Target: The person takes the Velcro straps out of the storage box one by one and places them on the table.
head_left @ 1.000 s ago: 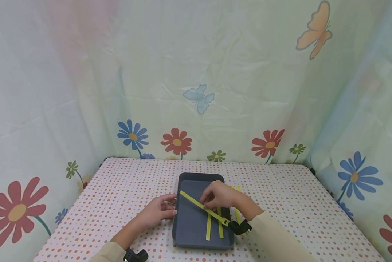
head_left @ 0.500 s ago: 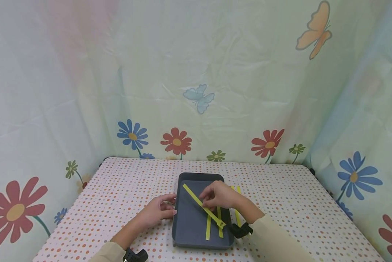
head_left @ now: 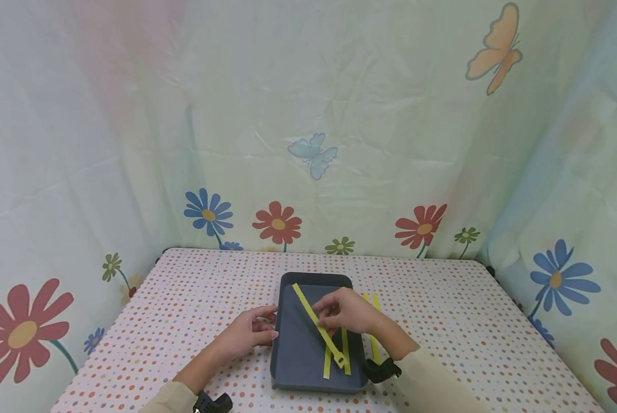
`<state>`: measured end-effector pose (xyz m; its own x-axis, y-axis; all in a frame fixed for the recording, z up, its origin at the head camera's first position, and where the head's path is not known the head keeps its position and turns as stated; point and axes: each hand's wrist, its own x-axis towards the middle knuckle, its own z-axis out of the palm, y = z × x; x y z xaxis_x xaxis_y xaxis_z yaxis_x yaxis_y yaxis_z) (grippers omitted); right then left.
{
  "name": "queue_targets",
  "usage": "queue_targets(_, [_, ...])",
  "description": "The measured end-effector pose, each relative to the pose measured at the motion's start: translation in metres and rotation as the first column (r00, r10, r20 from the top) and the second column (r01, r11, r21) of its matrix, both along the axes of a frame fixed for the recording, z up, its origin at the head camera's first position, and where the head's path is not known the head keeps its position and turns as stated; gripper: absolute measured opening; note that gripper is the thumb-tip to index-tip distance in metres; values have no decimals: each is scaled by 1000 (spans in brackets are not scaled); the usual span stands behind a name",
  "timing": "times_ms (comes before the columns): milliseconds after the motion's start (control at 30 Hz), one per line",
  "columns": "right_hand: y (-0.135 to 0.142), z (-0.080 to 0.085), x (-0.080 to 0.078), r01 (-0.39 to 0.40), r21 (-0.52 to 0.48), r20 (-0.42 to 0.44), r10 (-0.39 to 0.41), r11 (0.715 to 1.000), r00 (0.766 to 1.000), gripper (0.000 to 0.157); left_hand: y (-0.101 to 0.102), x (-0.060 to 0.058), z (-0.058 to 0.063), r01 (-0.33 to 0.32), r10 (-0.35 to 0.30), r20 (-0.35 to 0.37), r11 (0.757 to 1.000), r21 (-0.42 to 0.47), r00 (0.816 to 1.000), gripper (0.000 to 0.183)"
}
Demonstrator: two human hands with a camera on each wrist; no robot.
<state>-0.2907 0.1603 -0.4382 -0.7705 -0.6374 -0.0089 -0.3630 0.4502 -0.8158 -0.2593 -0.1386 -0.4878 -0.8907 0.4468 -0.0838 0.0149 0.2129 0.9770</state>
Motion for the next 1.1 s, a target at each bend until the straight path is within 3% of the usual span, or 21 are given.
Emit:
queue_targets(200, [2,-1,3,33,-45,28,-32,998,999,34,1,1,3,8,-9,16,999,44,1000,67])
queue_targets(733, [8,-4,5,140,-167,147,-116,976,982,43,1,1,3,11,-11,15,999,30,1000,67])
queue_targets(1100, [12,-4,12,168,-239,196,-122,956,973,48,1,1,3,3,-3,2,1000,12,1000,66])
